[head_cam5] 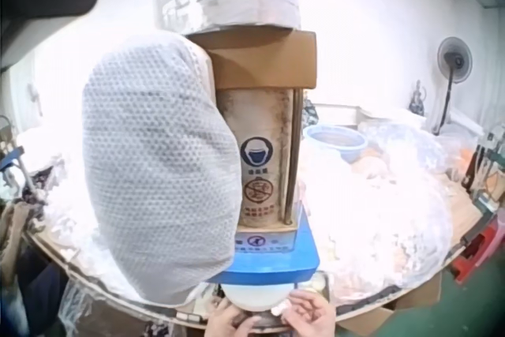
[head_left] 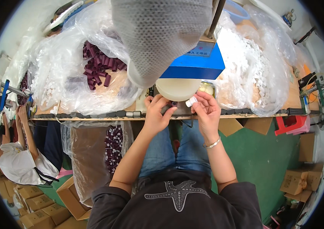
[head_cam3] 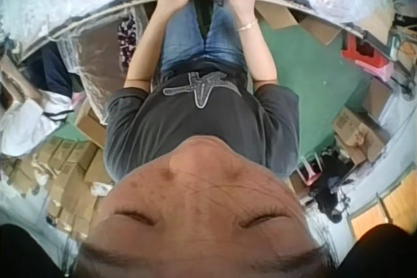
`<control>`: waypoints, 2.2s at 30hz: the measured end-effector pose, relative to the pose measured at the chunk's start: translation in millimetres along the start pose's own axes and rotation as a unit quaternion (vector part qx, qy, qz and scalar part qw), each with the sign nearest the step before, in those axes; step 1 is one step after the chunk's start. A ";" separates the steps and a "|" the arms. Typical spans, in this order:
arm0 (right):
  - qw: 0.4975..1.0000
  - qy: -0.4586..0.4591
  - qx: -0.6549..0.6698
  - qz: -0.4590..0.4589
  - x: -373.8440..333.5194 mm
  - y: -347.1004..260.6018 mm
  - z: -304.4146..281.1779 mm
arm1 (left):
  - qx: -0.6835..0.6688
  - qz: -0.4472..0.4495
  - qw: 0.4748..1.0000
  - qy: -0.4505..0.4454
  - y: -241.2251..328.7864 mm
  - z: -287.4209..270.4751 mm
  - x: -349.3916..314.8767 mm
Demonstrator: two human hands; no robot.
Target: The person assembles cosmetic containers by applying lubricant to white caps, inserting them into tubes, and pressing the components together using a tabletop press machine.
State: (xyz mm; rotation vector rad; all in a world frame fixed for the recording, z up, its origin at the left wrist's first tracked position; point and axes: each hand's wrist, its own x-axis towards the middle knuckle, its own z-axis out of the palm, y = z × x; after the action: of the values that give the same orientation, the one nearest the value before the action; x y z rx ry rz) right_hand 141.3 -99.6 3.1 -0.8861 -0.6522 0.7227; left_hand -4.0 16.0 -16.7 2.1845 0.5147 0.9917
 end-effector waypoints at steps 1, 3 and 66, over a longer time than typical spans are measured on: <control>1.000 0.002 -0.004 -0.001 -2.2 -0.5 -3.6 | -0.002 -0.001 1.000 -0.001 -1.0 0.0 0.2; 1.000 0.004 -0.009 -0.002 -5.6 -1.2 -8.6 | -0.013 0.023 1.000 -0.001 -4.3 0.0 2.2; 0.959 -0.146 -0.242 0.025 -114.0 10.9 -12.9 | 0.085 -0.026 0.990 0.113 25.0 8.3 -6.6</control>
State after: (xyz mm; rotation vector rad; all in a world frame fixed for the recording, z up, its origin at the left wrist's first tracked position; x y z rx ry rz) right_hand 80.7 -189.7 -35.5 -1.2590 -1.1022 0.7590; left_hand 0.0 -8.7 -6.1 2.2048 0.7835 1.2132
